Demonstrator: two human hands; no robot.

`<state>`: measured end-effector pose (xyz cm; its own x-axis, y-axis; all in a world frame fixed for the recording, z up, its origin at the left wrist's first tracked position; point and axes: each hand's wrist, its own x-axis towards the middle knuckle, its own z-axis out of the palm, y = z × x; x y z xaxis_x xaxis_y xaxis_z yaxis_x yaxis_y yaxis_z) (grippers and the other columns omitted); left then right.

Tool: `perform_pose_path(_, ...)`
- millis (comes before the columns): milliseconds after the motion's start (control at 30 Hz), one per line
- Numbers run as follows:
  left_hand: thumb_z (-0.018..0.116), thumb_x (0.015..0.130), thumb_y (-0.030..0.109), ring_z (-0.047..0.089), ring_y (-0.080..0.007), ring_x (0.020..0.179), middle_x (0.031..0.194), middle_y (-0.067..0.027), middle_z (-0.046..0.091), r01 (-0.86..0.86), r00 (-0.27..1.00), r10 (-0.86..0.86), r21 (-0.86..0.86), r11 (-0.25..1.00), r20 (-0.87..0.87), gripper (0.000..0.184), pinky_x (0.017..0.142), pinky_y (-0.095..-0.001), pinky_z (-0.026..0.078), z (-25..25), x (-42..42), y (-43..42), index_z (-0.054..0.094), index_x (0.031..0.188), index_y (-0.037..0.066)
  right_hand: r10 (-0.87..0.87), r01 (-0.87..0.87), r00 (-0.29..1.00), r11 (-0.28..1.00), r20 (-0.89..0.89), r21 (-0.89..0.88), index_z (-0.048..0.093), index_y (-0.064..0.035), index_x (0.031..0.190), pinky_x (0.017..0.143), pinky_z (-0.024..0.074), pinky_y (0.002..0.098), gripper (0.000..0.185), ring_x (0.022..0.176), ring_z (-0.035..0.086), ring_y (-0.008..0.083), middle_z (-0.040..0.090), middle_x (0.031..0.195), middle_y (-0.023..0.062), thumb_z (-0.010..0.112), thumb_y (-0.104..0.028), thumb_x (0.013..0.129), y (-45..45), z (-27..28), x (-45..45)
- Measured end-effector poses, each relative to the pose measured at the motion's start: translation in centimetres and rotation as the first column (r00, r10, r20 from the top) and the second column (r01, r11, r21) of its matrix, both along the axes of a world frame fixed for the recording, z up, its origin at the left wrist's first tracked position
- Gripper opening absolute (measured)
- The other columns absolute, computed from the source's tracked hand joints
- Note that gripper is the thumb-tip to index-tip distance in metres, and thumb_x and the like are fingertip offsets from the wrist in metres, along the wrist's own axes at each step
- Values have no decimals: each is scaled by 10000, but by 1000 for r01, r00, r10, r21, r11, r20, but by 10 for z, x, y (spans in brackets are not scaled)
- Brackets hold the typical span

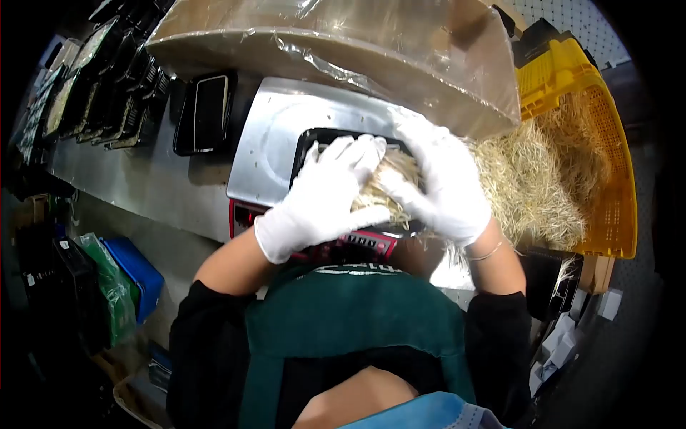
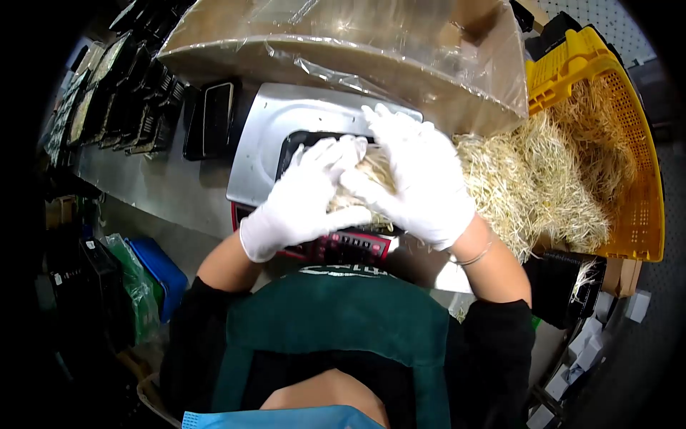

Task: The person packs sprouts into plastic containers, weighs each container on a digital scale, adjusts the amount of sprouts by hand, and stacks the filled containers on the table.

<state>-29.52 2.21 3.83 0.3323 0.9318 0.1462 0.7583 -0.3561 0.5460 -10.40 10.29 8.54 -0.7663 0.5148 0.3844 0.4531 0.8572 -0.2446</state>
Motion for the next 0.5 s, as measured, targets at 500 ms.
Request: perform_pose_path(500, 719, 731, 449, 456, -383, 1188, 1330, -195, 478, -28, 1000, 28, -8, 1000, -14, 831, 983, -539, 350, 7, -1, 8, 438, 1364, -11, -257, -7, 450, 957, 855, 291, 664, -110, 1021, 747, 538, 424, 219, 850, 678, 338, 706, 923, 115, 512, -202, 893, 299, -80, -54)
